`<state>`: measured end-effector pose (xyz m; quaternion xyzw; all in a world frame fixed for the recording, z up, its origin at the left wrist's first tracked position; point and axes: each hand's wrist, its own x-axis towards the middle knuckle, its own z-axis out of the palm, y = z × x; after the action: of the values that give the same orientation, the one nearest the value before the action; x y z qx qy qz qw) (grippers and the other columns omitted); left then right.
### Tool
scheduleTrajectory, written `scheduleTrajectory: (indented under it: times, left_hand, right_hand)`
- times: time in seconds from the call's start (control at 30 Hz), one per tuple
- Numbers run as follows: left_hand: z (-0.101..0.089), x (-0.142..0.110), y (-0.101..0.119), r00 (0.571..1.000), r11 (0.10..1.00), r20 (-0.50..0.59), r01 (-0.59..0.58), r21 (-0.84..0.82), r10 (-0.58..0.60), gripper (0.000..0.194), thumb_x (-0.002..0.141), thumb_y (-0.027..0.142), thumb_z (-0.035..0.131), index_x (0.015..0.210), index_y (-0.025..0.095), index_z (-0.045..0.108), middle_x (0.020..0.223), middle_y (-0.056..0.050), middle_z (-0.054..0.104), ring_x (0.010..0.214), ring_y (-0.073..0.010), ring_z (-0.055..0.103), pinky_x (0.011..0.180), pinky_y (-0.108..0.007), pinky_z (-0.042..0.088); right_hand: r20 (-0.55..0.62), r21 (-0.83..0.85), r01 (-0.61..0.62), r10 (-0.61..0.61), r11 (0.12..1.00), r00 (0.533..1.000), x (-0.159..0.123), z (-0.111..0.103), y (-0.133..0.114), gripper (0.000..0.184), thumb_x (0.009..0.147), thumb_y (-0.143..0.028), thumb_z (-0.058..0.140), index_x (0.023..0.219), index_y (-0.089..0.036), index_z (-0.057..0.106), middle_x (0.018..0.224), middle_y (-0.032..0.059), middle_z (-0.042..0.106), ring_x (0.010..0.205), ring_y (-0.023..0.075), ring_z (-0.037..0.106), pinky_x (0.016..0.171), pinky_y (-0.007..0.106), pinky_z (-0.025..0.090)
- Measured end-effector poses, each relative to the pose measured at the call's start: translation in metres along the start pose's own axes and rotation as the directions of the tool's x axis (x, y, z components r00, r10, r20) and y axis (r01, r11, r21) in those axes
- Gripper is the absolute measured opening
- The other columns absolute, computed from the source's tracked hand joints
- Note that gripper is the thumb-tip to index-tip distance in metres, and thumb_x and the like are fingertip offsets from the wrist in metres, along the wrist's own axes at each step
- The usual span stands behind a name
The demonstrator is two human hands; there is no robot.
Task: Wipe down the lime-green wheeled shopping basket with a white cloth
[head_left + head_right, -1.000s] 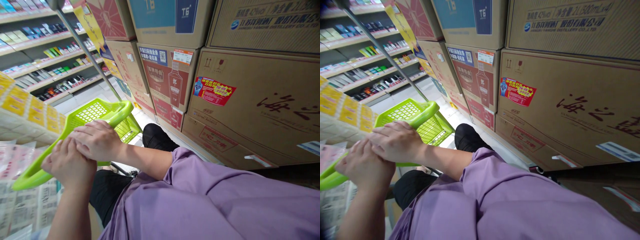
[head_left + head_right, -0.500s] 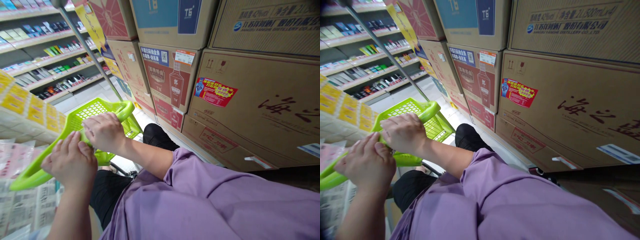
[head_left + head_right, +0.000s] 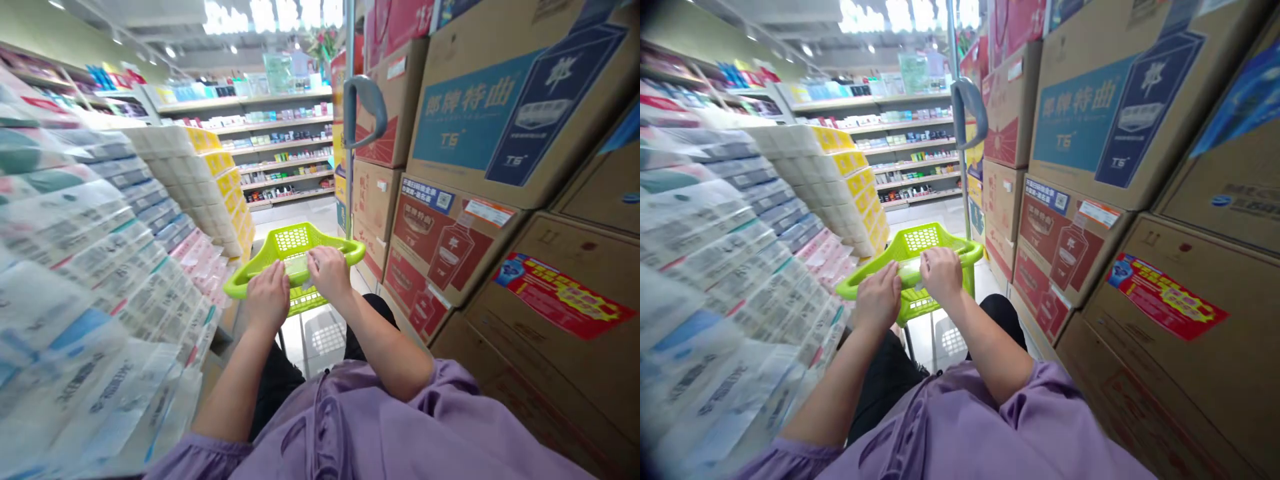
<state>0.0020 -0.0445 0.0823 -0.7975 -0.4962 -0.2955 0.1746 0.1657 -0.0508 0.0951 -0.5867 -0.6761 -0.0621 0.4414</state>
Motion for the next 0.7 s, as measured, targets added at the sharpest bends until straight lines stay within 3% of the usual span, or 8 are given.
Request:
scheduleTrajectory:
  times: [0.07, 0.13, 0.23, 0.33, 0.47, 0.57, 0.63, 0.7]
  left_hand:
    - [0.001, -0.001, 0.001, 1.000, 1.000, -0.006, 0.014, 0.005, -0.014, 0.044, 0.097, 0.030, 0.030, 0.127, 0.012, 0.056, 0.132, -0.015, 0.059, 0.115, -0.0269, 0.059, 0.098, -0.043, 0.038]
    - [0.002, -0.002, 0.001, 1.000, 1.000, 0.003, 0.012, 0.003, -0.012, 0.044, 0.097, 0.030, 0.029, 0.128, 0.012, 0.056, 0.133, -0.015, 0.058, 0.114, -0.0268, 0.059, 0.098, -0.043, 0.038]
    - [0.000, -0.006, 0.001, 1.000, 1.000, 0.022, -0.014, -0.007, 0.014, 0.044, 0.097, 0.031, 0.031, 0.130, 0.015, 0.054, 0.134, -0.014, 0.057, 0.113, -0.0275, 0.059, 0.097, -0.043, 0.038]
    - [-0.004, -0.006, 0.004, 0.999, 0.999, -0.015, -0.037, -0.038, 0.037, 0.048, 0.096, 0.037, 0.034, 0.136, 0.015, 0.047, 0.137, -0.016, 0.054, 0.119, -0.0292, 0.056, 0.100, -0.046, 0.037]
    - [-0.008, 0.002, 0.011, 0.990, 0.988, -0.115, -0.093, -0.120, 0.079, 0.059, 0.095, 0.041, 0.034, 0.147, 0.013, 0.030, 0.149, -0.018, 0.038, 0.139, -0.0297, 0.033, 0.104, -0.046, 0.036]
    - [-0.009, 0.009, 0.014, 0.990, 0.981, -0.038, -0.143, -0.129, 0.139, 0.053, 0.094, 0.040, 0.039, 0.142, 0.019, 0.038, 0.145, -0.014, 0.046, 0.134, -0.0289, 0.042, 0.102, -0.045, 0.039]
    - [-0.011, 0.012, 0.013, 0.988, 0.984, 0.041, -0.141, -0.108, 0.146, 0.045, 0.092, 0.040, 0.044, 0.134, 0.023, 0.049, 0.135, -0.011, 0.057, 0.124, -0.0279, 0.051, 0.098, -0.044, 0.042]
    - [-0.012, 0.015, 0.010, 0.990, 0.989, 0.070, -0.117, -0.094, 0.124, 0.040, 0.092, 0.039, 0.045, 0.127, 0.023, 0.054, 0.127, -0.010, 0.062, 0.119, -0.0268, 0.055, 0.096, -0.043, 0.043]
  right_hand:
    - [0.061, 0.045, 0.178, -0.180, 0.983, 0.982, -0.004, 0.006, -0.011, 0.024, 0.094, -0.026, 0.047, 0.108, -0.021, 0.066, 0.112, 0.0070, 0.066, 0.108, 0.0208, 0.055, 0.099, 0.035, 0.037]
    - [0.111, 0.076, 0.259, -0.266, 0.963, 0.958, -0.003, 0.008, -0.013, 0.025, 0.095, -0.024, 0.046, 0.110, -0.022, 0.066, 0.114, 0.0063, 0.066, 0.108, 0.0195, 0.056, 0.100, 0.034, 0.037]
    - [0.103, 0.028, 0.055, -0.058, 0.998, 0.993, 0.012, 0.006, -0.002, 0.028, 0.097, -0.023, 0.042, 0.105, -0.018, 0.068, 0.111, 0.0084, 0.068, 0.106, 0.0196, 0.059, 0.099, 0.034, 0.039]
    - [0.081, 0.023, -0.141, 0.139, 0.990, 0.987, 0.026, 0.006, 0.000, 0.028, 0.095, -0.024, 0.046, 0.114, -0.014, 0.065, 0.121, 0.0120, 0.065, 0.114, 0.0208, 0.057, 0.102, 0.033, 0.040]
    - [0.122, 0.279, -0.047, 0.013, 0.959, 0.992, 0.030, 0.017, -0.017, 0.038, 0.099, -0.037, 0.039, 0.130, -0.023, 0.057, 0.124, 0.0056, 0.065, 0.113, 0.0156, 0.060, 0.098, 0.029, 0.044]
    - [0.077, 0.403, -0.062, 0.034, 0.913, 0.996, 0.035, 0.016, -0.014, 0.044, 0.102, -0.041, 0.028, 0.135, -0.024, 0.051, 0.119, 0.0049, 0.067, 0.104, 0.0138, 0.065, 0.092, 0.027, 0.047]
    - [0.060, 0.333, -0.094, 0.078, 0.938, 0.995, 0.039, 0.008, 0.001, 0.045, 0.101, -0.042, 0.030, 0.134, -0.021, 0.053, 0.119, 0.0069, 0.067, 0.105, 0.0151, 0.064, 0.092, 0.028, 0.047]
    - [0.093, 0.109, -0.118, 0.108, 0.987, 0.990, 0.039, -0.002, 0.021, 0.042, 0.100, -0.042, 0.035, 0.123, -0.019, 0.062, 0.114, 0.0091, 0.069, 0.104, 0.0183, 0.064, 0.091, 0.030, 0.046]
